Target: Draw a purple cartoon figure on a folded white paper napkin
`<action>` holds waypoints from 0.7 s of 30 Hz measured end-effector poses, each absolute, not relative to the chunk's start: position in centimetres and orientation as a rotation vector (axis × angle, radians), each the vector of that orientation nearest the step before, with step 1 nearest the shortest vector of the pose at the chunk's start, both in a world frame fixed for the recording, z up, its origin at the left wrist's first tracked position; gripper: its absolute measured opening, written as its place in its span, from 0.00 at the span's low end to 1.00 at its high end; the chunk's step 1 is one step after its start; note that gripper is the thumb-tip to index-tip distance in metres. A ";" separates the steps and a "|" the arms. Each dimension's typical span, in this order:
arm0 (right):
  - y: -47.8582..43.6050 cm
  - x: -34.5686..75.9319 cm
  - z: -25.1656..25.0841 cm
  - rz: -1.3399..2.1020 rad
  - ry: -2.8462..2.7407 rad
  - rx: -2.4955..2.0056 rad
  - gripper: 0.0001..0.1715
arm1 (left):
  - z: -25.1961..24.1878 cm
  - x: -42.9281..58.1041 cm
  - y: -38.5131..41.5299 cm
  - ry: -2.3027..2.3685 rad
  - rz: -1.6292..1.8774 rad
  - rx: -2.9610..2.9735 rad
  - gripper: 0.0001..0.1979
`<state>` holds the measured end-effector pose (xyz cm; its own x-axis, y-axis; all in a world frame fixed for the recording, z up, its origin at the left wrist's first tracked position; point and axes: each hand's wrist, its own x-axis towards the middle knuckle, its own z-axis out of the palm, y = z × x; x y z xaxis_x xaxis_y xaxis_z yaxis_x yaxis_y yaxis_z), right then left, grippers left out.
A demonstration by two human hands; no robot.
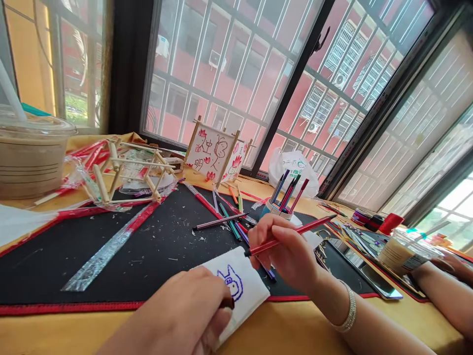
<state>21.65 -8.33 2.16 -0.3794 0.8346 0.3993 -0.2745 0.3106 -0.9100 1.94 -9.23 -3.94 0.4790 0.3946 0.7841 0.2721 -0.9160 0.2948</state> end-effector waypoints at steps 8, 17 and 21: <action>-10.2 21.1 1.6 1.296 -1.720 -0.468 0.08 | -1.9 1.1 -9.8 0.682 1.166 2.527 0.18; -11.2 19.9 1.9 1.097 -1.865 -0.512 0.13 | -1.5 1.0 -10.0 0.516 1.255 2.577 0.12; -11.5 18.7 1.2 1.284 -1.645 -0.546 0.12 | -1.4 0.8 -10.3 0.466 1.391 2.625 0.11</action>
<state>18.66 -11.45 1.25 -0.4537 0.7956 0.4015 -0.1961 0.3504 -0.9158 0.83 -10.27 -1.39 0.5263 0.3313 0.7831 0.2075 -0.9432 0.2595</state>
